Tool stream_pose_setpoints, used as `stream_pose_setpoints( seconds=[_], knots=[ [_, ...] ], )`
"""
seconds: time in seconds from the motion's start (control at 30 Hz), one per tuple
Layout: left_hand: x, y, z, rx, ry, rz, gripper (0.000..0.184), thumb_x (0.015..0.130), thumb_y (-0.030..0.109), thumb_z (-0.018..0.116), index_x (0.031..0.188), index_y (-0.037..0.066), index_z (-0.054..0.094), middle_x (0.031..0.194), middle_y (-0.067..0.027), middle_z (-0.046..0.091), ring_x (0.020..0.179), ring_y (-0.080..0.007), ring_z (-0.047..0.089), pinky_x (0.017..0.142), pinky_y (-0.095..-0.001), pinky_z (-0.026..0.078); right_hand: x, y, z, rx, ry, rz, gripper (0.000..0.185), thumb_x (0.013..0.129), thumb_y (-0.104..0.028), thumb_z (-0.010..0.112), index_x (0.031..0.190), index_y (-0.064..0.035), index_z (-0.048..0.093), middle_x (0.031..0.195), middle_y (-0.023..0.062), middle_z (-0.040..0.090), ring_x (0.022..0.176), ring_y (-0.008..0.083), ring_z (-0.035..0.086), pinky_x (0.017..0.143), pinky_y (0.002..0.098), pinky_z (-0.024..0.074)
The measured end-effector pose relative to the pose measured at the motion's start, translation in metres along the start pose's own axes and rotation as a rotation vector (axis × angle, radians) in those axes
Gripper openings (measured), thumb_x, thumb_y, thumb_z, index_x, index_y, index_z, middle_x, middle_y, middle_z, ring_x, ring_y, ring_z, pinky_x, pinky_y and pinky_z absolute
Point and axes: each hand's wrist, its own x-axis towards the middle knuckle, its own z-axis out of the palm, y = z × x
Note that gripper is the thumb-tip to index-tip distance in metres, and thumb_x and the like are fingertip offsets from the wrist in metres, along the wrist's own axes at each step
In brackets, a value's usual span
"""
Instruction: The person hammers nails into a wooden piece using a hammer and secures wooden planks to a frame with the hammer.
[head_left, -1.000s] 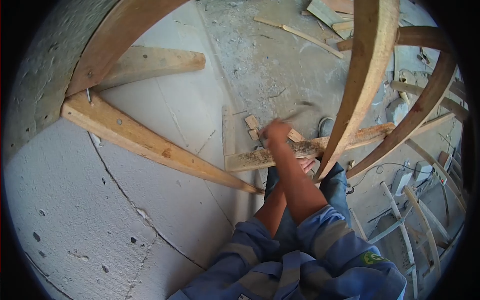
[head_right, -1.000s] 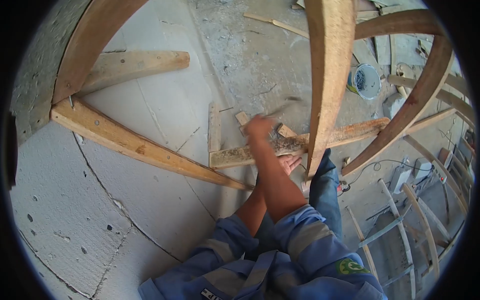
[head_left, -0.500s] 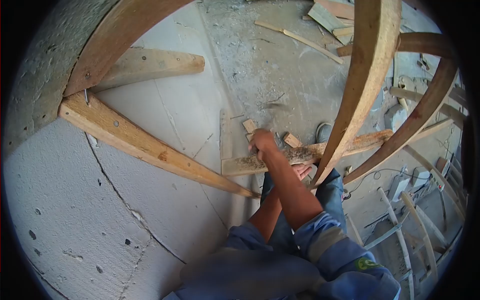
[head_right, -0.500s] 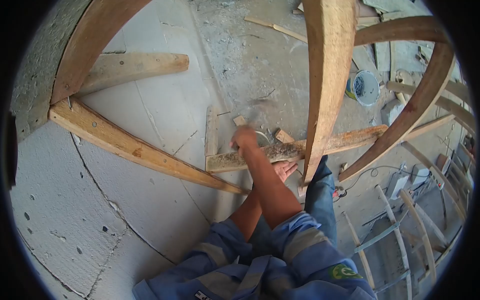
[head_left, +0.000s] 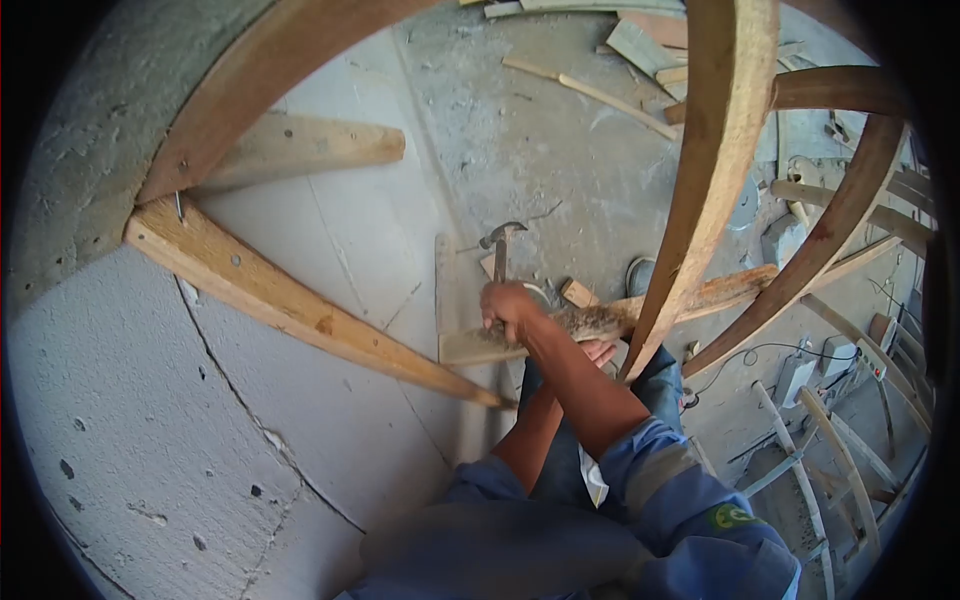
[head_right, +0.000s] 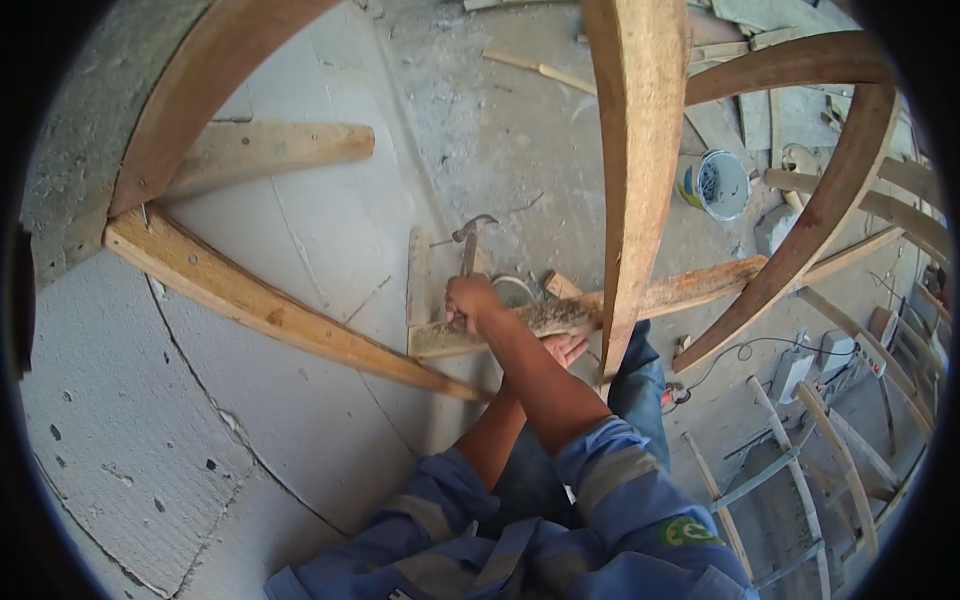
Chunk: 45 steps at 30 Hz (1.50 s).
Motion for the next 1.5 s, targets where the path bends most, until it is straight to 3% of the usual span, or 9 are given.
stream_pose_setpoints(
  seconds=[0.13,0.33,0.47,0.57,0.67,0.77,1.0,1.2,1.5],
  knots=[
    [-0.004,0.021,0.040,-0.098,0.350,-0.207,0.049,0.100,0.032,0.056,0.138,0.003,0.048,0.134,-0.0148,0.056,0.125,-0.0260,0.054,0.105,-0.0444,0.044,-0.011,0.011,-0.040,0.185,0.174,-0.349,0.014,0.085,-0.011,0.059,0.086,0.0018,0.064,0.071,0.0084,0.065,0.056,0.0201,0.063,0.050,0.0348,0.0506],
    [-0.001,0.027,0.055,0.013,0.365,-0.157,0.033,0.100,0.020,0.054,0.127,0.001,0.055,0.135,-0.0170,0.054,0.125,-0.0260,0.052,0.110,-0.0457,0.039,0.052,0.032,-0.029,0.370,1.204,-0.032,0.015,0.088,-0.010,0.057,0.088,0.0048,0.059,0.072,0.0117,0.065,0.059,0.0249,0.065,0.049,0.0338,0.0479],
    [0.020,0.022,0.041,-0.316,-0.248,-0.032,0.032,0.103,0.017,0.046,0.130,0.000,0.047,0.144,-0.0171,0.044,0.139,-0.0281,0.036,0.120,-0.0449,0.025,-0.011,-0.009,0.009,0.179,-0.140,-0.010,0.015,0.089,-0.008,0.052,0.077,0.0004,0.056,0.069,0.0137,0.060,0.053,0.0237,0.059,0.047,0.0387,0.0453],
    [0.004,0.010,0.004,-0.436,-0.366,-0.119,0.040,0.102,0.023,0.049,0.136,0.001,0.046,0.147,-0.0140,0.044,0.138,-0.0285,0.039,0.119,-0.0436,0.027,-0.034,-0.058,-0.020,0.340,0.101,0.015,0.013,0.089,-0.006,0.051,0.078,-0.0043,0.058,0.068,0.0093,0.059,0.051,0.0214,0.055,0.044,0.0361,0.0409],
    [0.002,0.042,0.104,0.066,0.483,-0.117,0.040,0.099,0.028,0.056,0.131,0.003,0.054,0.136,-0.0112,0.056,0.126,-0.0245,0.053,0.111,-0.0415,0.039,-0.013,-0.068,-0.059,1.049,0.469,-0.127,0.015,0.091,-0.006,0.049,0.077,-0.0072,0.054,0.062,0.0049,0.050,0.047,0.0175,0.047,0.043,0.0317,0.0377],
    [0.010,0.026,0.071,0.086,0.366,-0.008,0.041,0.097,0.029,0.060,0.129,0.004,0.057,0.127,-0.0093,0.063,0.119,-0.0216,0.059,0.102,-0.0395,0.047,-0.022,-0.048,-0.078,0.976,0.645,-0.145,0.018,0.092,-0.005,0.049,0.075,-0.0082,0.050,0.059,0.0014,0.044,0.047,0.0137,0.043,0.042,0.0299,0.0364],
    [-0.007,0.021,0.042,-0.144,0.148,-0.065,0.030,0.098,0.024,0.060,0.122,0.005,0.056,0.131,-0.0111,0.057,0.132,-0.0307,0.048,0.114,-0.0480,0.035,0.013,0.020,-0.031,1.541,0.075,0.375,0.023,0.093,-0.008,0.050,0.071,-0.0129,0.046,0.057,-0.0062,0.042,0.047,0.0061,0.038,0.043,0.0232,0.0350],
    [0.001,0.024,0.048,-0.116,0.143,-0.018,0.036,0.100,0.020,0.057,0.132,0.006,0.046,0.142,-0.0139,0.046,0.139,-0.0362,0.039,0.120,-0.0511,0.026,-0.004,0.012,0.008,0.990,-0.054,0.394,0.015,0.094,-0.010,0.048,0.079,-0.0088,0.053,0.060,0.0010,0.045,0.047,0.0127,0.043,0.044,0.0290,0.0379],
    [0.004,0.029,0.047,-0.078,0.190,-0.019,0.037,0.099,0.017,0.056,0.133,0.007,0.044,0.142,-0.0135,0.046,0.139,-0.0368,0.039,0.119,-0.0526,0.026,0.020,0.014,-0.008,0.953,0.935,0.034,0.022,0.093,-0.012,0.047,0.072,-0.0069,0.047,0.058,0.0060,0.048,0.045,0.0183,0.045,0.041,0.0319,0.0366]
  ],
)
